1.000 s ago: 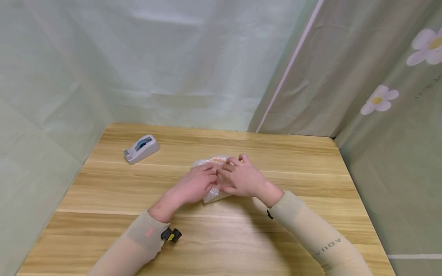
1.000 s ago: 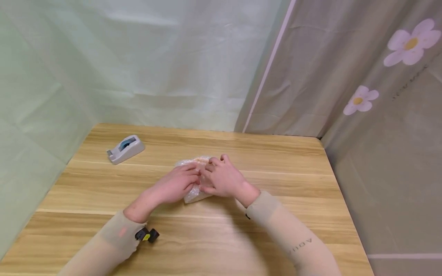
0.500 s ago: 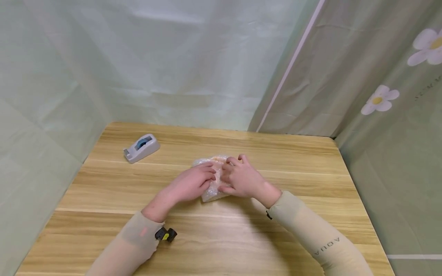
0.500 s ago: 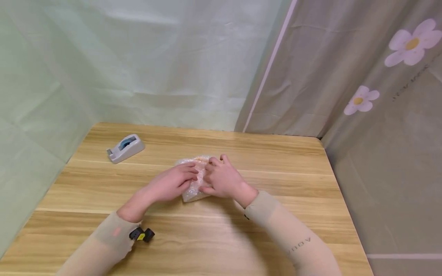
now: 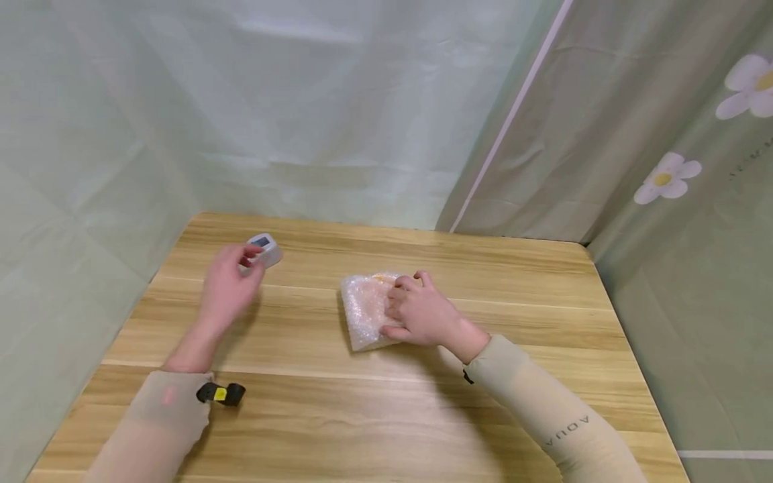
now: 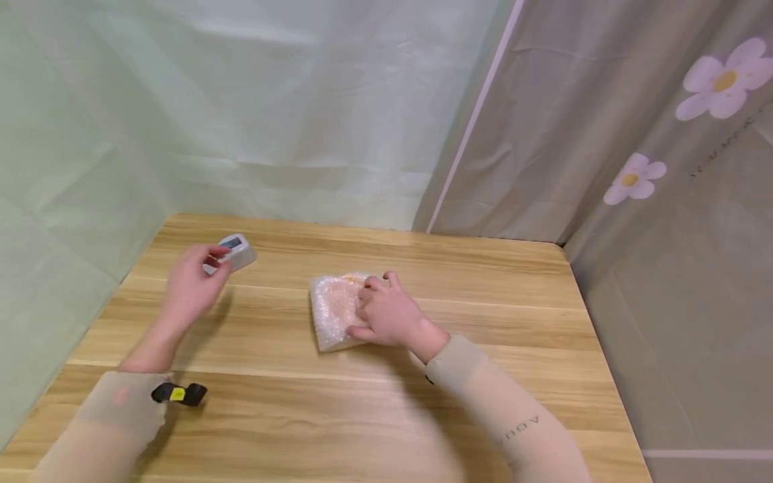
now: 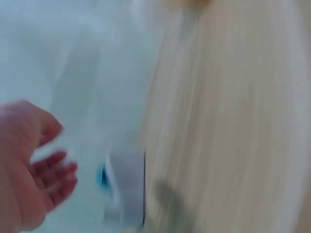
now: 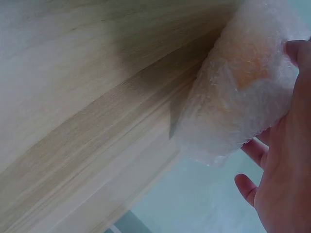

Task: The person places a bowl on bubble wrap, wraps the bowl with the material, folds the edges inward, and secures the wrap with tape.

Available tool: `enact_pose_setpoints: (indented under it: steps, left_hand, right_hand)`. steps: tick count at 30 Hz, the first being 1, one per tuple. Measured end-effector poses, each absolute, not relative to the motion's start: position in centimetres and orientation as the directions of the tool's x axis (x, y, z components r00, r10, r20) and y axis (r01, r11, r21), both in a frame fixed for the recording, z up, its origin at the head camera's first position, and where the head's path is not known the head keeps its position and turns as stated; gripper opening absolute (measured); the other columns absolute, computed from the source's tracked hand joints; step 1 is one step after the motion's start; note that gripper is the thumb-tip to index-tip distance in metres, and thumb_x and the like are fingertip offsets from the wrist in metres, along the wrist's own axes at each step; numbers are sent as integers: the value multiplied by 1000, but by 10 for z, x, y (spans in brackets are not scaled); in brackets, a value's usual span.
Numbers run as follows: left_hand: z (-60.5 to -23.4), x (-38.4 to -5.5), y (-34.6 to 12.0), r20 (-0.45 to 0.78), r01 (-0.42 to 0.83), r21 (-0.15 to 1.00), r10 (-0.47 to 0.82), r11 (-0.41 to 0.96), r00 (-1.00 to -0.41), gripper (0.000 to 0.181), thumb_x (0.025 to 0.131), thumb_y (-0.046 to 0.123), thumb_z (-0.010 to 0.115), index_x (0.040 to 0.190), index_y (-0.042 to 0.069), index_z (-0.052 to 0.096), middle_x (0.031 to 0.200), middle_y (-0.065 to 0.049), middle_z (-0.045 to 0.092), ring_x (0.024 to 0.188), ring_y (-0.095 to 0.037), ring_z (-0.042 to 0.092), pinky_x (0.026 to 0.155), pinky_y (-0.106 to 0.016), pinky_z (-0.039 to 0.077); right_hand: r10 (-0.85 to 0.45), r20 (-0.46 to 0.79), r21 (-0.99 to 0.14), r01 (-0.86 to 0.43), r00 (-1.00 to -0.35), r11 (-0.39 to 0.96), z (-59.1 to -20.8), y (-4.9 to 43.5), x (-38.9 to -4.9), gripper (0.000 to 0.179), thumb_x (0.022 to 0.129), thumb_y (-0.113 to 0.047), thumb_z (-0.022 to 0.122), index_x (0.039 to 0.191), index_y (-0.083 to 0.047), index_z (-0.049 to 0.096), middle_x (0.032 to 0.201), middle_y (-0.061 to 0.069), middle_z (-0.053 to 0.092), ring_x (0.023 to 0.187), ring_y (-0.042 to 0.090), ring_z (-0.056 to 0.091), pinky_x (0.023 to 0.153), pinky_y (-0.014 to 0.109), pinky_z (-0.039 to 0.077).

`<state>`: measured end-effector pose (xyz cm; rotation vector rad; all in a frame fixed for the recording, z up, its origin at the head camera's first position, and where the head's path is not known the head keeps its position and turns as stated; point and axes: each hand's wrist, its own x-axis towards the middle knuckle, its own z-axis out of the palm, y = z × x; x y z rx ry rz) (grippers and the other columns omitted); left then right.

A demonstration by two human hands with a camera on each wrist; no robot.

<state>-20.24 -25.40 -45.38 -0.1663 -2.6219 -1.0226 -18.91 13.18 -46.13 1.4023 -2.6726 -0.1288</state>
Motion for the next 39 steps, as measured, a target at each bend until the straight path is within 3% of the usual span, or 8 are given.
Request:
enact_pose_setpoints:
  steps: [2,5,11,19,25,31,36,39]
  left_hand:
    - [-455,-211,-283,238,98,638,-75,763,-968,39,102,14,66,134,-8,62,126,-31,55,100,-41,57,77,-45,44]
    - [-458,-221,-319,65,1,600,-47,800,-997,50,107,21,63,144,-11,52,135,-37,43,106,-48,54,81,-54,49]
    - [-456,-235,-347,-81,38,540,96,841,-992,45,110,18,59,141,-14,53,134,-43,49,116,-58,55,95,-71,47]
    - [-449,-249,-347,-156,75,502,176,862,-972,33,112,18,55,126,-11,62,117,-33,65,103,-46,60,90,-63,49]
    - [-448,-255,-350,-205,19,499,140,867,-969,35,111,20,59,119,-14,62,111,-30,66,98,-43,58,87,-57,49]
    - [-441,-258,-350,-233,-11,474,113,880,-966,38,108,20,60,115,-17,65,105,-29,67,90,-38,57,74,-43,46]
    - [-437,-258,-347,-320,-100,503,77,858,-944,50,107,27,60,124,-19,63,115,-32,66,98,-40,56,80,-45,49]
    - [-433,-258,-345,-363,-150,534,65,832,-930,50,106,30,62,120,-19,64,110,-28,66,100,-40,56,83,-45,50]
  right_hand:
    - [-823,68,121,-814,-564,568,-462,132,-190,46,105,-61,53,97,-25,80,123,1,72,126,31,54,104,64,39]
    - [-819,61,100,-813,-570,574,-463,132,-190,46,105,-61,53,97,-25,81,124,0,72,126,30,54,106,67,38]
    - [-814,42,71,-811,-579,581,-463,132,-190,45,106,-59,54,98,-26,82,127,1,72,128,30,54,109,70,35]
    - [-811,22,66,-809,-584,584,-461,130,-190,44,107,-59,53,104,-27,84,130,0,72,130,30,53,112,72,32]
    - [-809,13,68,-807,-587,587,-459,128,-190,45,106,-60,53,105,-27,84,131,0,72,131,30,53,112,72,32]
    - [-804,4,82,-801,-595,593,-460,126,-190,45,106,-60,52,107,-28,84,132,-1,71,131,29,53,113,72,31]
    - [-804,8,74,-801,-595,594,-460,126,-191,44,106,-59,53,105,-28,84,131,-1,72,131,29,53,114,74,30]
    - [-800,1,65,-798,-601,599,-459,127,-190,45,106,-59,53,107,-27,84,132,0,71,132,29,53,114,74,28]
